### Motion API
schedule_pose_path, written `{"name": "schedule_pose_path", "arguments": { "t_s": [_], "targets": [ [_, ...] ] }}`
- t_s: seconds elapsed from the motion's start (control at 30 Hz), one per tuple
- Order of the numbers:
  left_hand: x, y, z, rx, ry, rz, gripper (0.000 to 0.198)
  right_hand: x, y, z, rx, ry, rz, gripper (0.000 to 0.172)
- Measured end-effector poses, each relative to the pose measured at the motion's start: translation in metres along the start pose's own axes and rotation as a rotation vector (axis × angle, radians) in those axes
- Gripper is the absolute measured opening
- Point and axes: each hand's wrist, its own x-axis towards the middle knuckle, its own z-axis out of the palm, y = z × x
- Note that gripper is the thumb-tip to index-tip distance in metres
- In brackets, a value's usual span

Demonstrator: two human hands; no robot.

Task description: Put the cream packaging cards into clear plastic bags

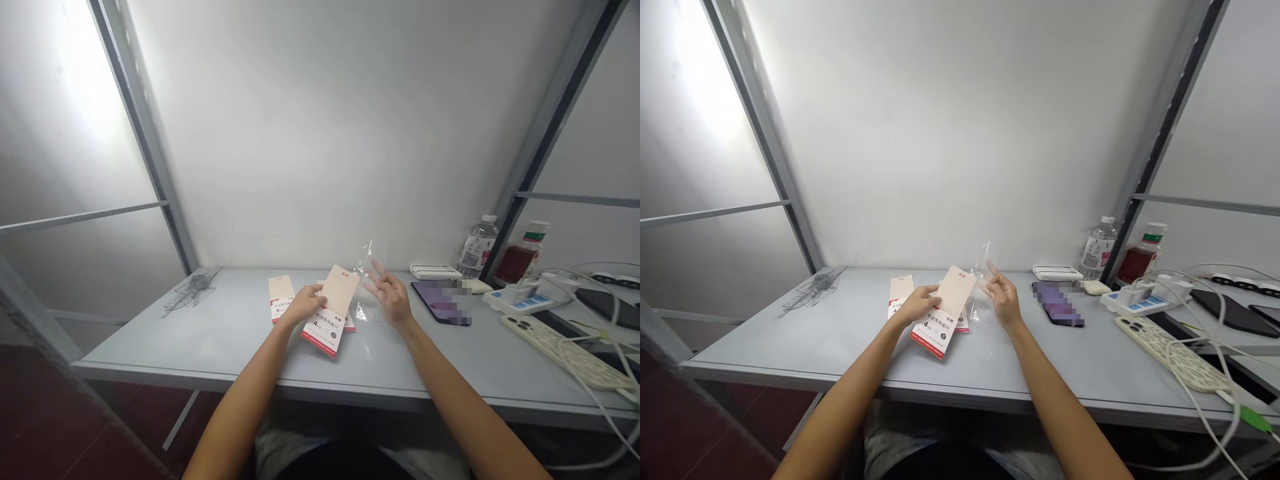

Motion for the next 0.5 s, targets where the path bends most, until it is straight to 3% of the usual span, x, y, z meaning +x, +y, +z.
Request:
{"name": "schedule_pose_path", "arguments": {
  "t_s": [0.23, 0.5],
  "targets": [
    [0.0001, 0.0008, 0.001, 0.013, 0.016, 0.092, 0.046, 0.0022, -0.003, -0.0008, 0.21, -0.088, 0.01, 0.02],
    [0.0009, 0.0025, 0.0038, -0.046, 0.07, 0.119, 0.047, -0.0014, 0.0016, 0.0058, 0.294, -0.2, 0.211, 0.008]
  ]
}}
